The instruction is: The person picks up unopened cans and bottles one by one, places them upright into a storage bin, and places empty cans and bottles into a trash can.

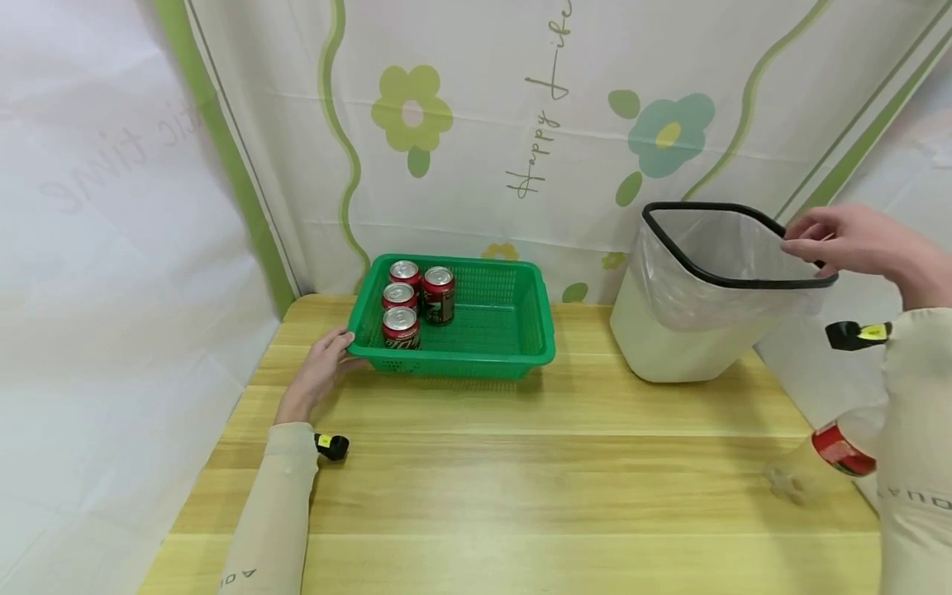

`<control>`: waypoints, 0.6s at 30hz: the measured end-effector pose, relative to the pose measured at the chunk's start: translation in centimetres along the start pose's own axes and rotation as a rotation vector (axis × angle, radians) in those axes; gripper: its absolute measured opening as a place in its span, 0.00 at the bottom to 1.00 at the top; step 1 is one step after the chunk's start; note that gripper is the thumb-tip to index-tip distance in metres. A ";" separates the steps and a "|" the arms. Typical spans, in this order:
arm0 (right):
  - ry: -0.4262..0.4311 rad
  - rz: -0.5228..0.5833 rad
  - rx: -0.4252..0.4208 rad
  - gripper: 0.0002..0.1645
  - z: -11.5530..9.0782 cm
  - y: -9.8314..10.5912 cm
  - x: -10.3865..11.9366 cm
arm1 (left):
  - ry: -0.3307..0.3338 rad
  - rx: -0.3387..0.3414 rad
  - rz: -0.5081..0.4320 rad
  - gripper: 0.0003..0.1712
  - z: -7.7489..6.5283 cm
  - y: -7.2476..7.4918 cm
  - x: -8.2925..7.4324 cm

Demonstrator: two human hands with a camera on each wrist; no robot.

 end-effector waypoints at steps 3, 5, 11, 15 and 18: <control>-0.019 -0.017 0.012 0.36 -0.7 -0.3 -0.3 | -0.001 -0.002 -0.014 0.37 0.1 -0.1 -0.2; -0.033 -0.023 0.019 0.37 -1.4 -0.6 -0.6 | 0.005 -0.006 -0.025 0.37 0.1 -0.1 -0.2; -0.051 -0.039 0.013 0.33 -3.8 -1.7 -1.5 | 0.008 -0.004 -0.028 0.36 0.1 -0.1 -0.3; -0.052 -0.042 0.015 0.31 -4.9 -2.4 -2.0 | 0.012 -0.007 -0.024 0.36 0.0 0.1 -0.3; -0.062 -0.037 0.010 0.33 -5.6 -2.6 -2.7 | 0.011 -0.011 -0.014 0.36 -0.1 0.2 -0.4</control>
Point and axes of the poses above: each hand's wrist, its own z-axis towards the middle knuckle, its own y-axis out of the back of the hand, x = y × z, the point moved 10 cm from there along z, towards the middle knuckle, and after that the axes turned 7 degrees about z, right-handed, at the moved point
